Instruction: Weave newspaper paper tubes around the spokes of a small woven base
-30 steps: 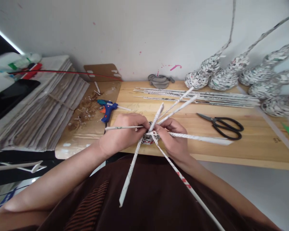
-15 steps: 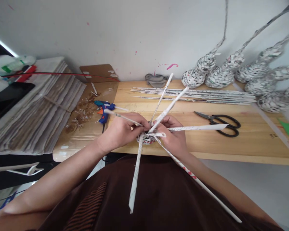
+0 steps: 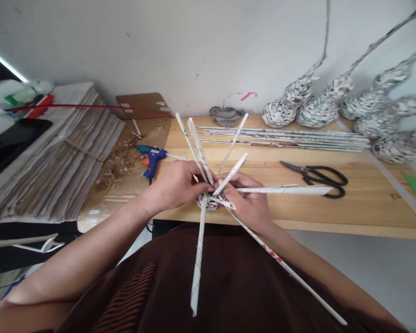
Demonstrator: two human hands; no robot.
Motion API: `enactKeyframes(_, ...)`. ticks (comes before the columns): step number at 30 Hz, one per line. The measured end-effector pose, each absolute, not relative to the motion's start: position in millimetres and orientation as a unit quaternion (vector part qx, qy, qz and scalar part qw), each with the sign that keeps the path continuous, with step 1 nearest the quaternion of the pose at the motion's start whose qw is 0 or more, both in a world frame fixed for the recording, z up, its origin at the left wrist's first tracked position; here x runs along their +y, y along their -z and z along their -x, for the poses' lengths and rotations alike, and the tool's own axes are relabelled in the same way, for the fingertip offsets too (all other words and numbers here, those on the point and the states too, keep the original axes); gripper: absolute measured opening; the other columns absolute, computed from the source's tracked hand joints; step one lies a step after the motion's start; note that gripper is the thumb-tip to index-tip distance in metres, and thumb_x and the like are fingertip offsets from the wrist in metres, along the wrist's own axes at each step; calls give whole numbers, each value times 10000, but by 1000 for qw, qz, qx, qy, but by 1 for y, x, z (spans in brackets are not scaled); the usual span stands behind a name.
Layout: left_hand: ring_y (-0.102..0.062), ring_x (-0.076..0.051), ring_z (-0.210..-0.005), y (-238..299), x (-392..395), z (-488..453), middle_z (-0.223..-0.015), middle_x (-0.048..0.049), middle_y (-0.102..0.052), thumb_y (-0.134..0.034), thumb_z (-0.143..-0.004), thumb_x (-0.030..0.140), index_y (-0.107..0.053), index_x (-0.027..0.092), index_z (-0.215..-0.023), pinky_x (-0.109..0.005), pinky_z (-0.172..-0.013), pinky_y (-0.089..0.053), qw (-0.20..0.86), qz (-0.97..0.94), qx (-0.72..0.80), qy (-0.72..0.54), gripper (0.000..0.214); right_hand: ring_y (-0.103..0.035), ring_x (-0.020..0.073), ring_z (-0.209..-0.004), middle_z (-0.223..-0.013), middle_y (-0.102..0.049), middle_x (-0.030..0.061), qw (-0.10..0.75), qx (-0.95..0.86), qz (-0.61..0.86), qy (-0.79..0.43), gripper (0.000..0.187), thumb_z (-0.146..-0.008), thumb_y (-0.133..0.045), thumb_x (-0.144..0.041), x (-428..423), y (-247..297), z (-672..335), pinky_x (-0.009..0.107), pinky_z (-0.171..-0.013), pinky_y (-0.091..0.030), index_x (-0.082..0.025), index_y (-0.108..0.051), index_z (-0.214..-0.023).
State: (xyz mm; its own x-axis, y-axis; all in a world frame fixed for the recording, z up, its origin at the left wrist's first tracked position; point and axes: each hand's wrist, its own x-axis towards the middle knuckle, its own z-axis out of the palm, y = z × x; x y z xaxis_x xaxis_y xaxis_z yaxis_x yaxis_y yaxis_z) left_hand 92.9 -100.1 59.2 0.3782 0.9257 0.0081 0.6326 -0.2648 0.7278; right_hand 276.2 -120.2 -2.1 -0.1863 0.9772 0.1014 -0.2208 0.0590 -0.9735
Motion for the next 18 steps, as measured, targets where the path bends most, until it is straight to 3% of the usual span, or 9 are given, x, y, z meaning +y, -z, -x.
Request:
enactKeyframes(7, -692, -145, -711, -57, -101, -91, -816, -11, -750, -690, -825, 177, -746, 187, -868, -237, -677, -537, 353, -773, 463, -252, 72, -696, 163, -733, -800, -744, 15, 504, -479, 452, -559, 166, -831, -742, -369, -119, 7, -285, 281, -674, -569, -207, -717, -861)
enactKeyframes(12, -676, -136, -715, -52, -101, -89, -799, -1, -726, -689, -815, 162, -719, 177, -843, -233, -680, -527, 342, -778, 454, -267, 44, -717, 200, -888, -980, -771, 43, 473, -502, 472, -549, 198, -819, -742, -402, -112, 11, -282, 323, -816, -572, -234, -795, -910)
enactKeyframes(18, -631, -127, -632, -49, -101, -88, -716, -8, -700, -688, -810, 229, -674, 152, -794, -223, -592, -506, 350, -746, 487, -290, 80, -657, 163, -691, -741, -702, 16, 518, -488, 449, -539, 231, -799, -768, -414, -111, 16, -278, 284, -637, -530, -199, -712, -736)
